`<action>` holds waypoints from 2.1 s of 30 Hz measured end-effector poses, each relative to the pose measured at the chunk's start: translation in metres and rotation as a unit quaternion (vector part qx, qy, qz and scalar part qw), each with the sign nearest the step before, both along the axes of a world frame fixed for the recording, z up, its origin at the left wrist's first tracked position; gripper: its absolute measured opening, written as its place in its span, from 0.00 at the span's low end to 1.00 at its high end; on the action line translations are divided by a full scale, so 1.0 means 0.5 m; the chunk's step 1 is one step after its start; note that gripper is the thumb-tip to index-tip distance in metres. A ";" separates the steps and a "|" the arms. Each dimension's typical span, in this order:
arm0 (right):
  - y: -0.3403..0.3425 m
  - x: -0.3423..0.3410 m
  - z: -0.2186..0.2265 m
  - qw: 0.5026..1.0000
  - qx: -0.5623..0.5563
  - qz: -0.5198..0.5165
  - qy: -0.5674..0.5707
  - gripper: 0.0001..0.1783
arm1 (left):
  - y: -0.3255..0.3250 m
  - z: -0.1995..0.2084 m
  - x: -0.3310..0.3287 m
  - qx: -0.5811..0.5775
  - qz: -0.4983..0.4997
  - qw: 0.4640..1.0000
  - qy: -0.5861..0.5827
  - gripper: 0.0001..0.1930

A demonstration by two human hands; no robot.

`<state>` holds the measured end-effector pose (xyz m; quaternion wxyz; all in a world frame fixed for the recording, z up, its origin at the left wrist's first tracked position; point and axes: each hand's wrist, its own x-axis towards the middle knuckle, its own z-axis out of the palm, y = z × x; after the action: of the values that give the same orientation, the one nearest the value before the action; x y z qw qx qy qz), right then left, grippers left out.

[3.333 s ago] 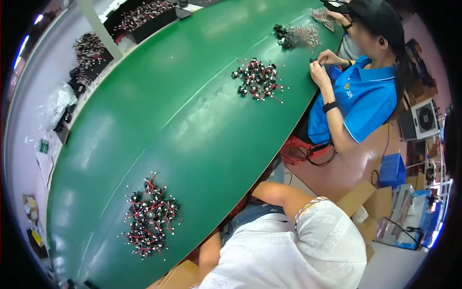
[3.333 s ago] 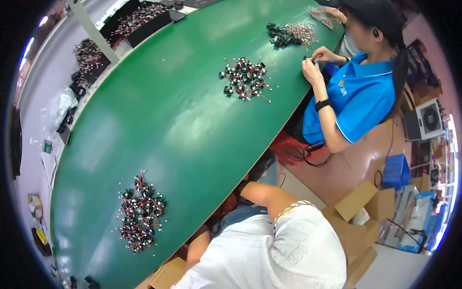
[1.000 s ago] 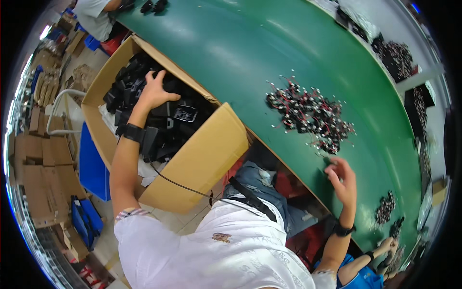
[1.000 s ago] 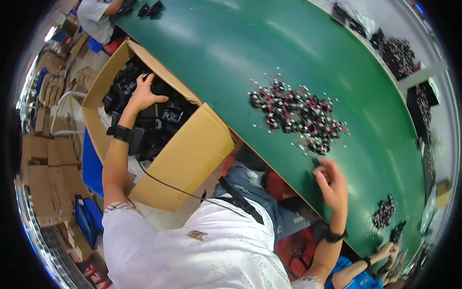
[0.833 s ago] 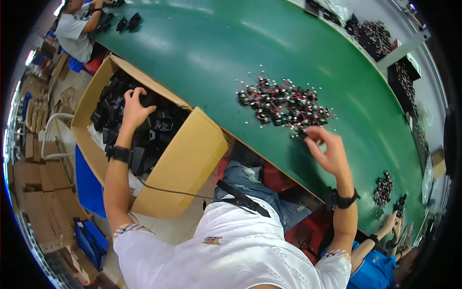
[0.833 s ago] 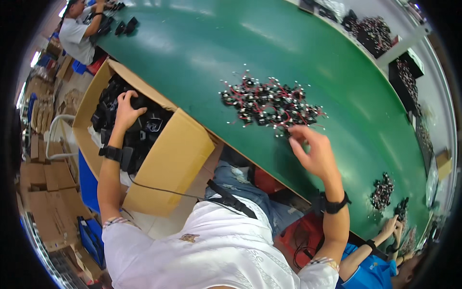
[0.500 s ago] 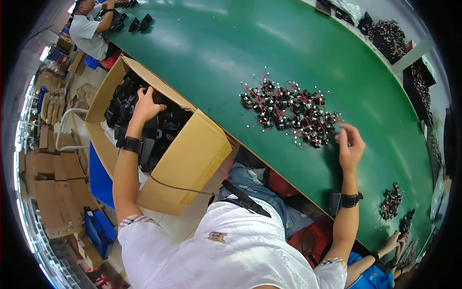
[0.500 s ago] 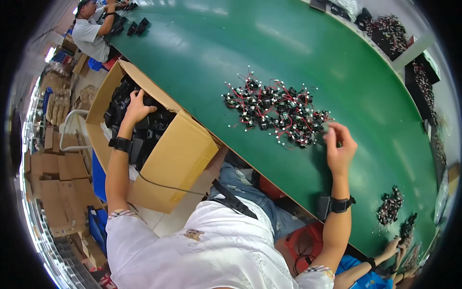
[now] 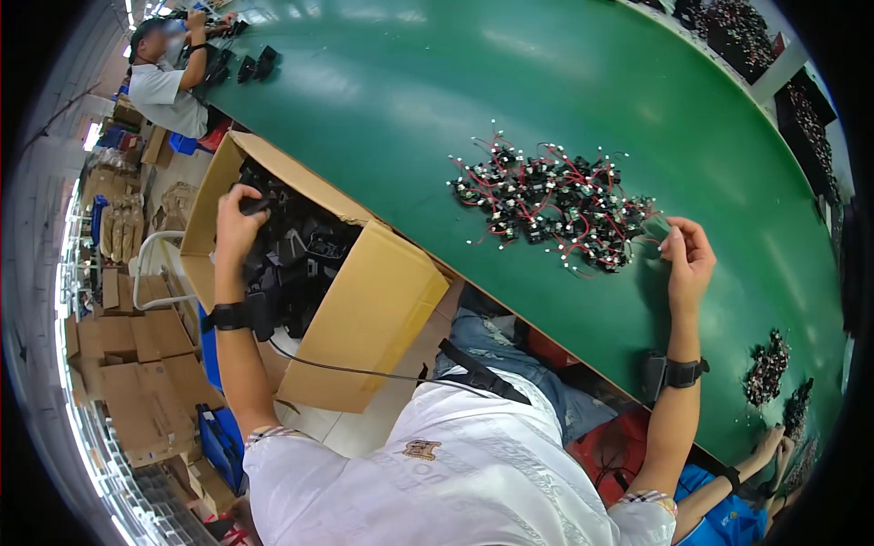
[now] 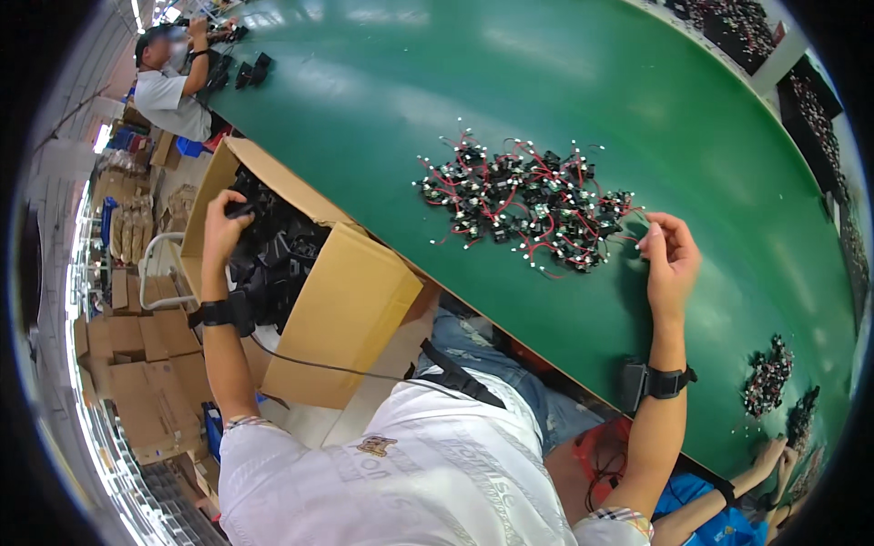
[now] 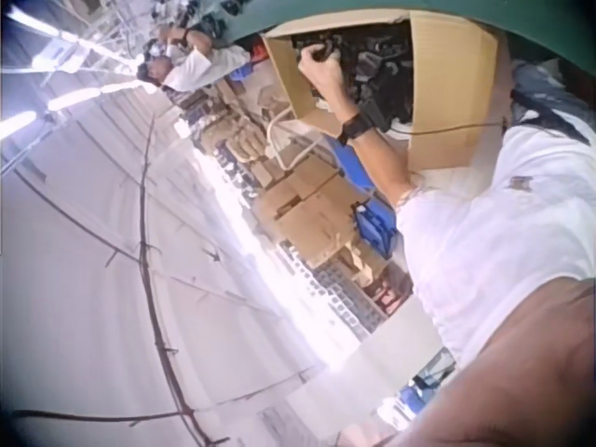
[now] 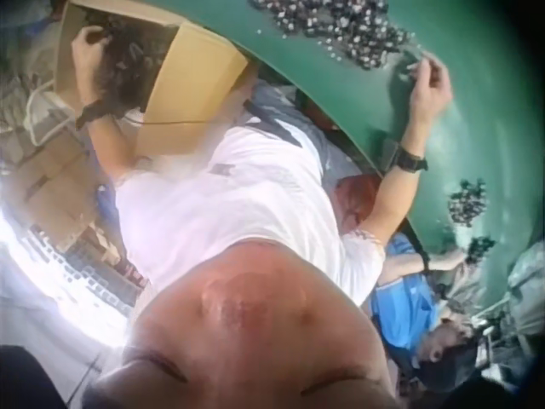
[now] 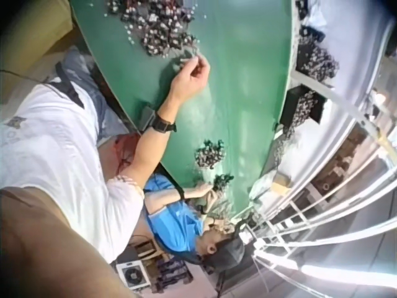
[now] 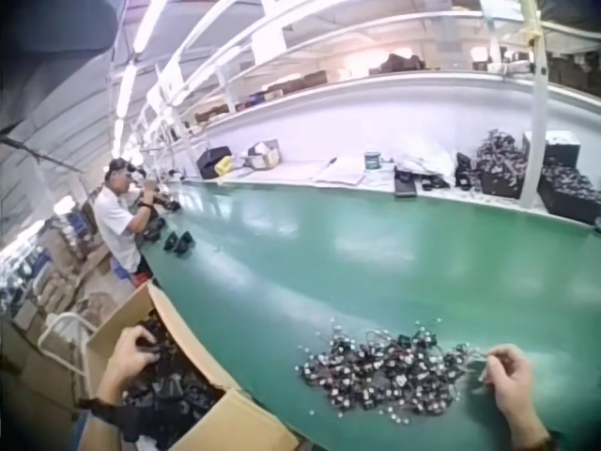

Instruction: The user is assembling small electronic components by placing a PCB board with wires into a plastic housing.

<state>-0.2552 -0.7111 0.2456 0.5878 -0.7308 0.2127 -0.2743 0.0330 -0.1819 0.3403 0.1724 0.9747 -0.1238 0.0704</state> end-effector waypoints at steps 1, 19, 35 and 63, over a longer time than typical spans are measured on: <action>0.000 0.001 0.000 1.000 0.000 0.001 -0.001 0.09 | -0.007 0.034 -0.005 -0.021 -0.011 1.000 -0.016 0.16; 0.004 -0.006 -0.003 0.999 -0.007 0.039 0.020 0.08 | -0.324 -0.013 0.101 0.074 -0.234 0.964 0.104 0.31; -0.017 -0.011 -0.017 0.997 -0.023 0.051 0.046 0.10 | 0.121 -0.154 -0.058 -0.024 -0.009 0.978 0.205 0.46; 0.004 -0.005 0.004 0.995 -0.052 0.053 0.064 0.10 | 0.046 -0.144 -0.106 -0.101 0.021 0.982 0.160 0.27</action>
<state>-0.2578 -0.7091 0.2476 0.5478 -0.7867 0.1965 -0.2061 -0.0199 -0.1587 0.2685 0.2861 0.9533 -0.0668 -0.0704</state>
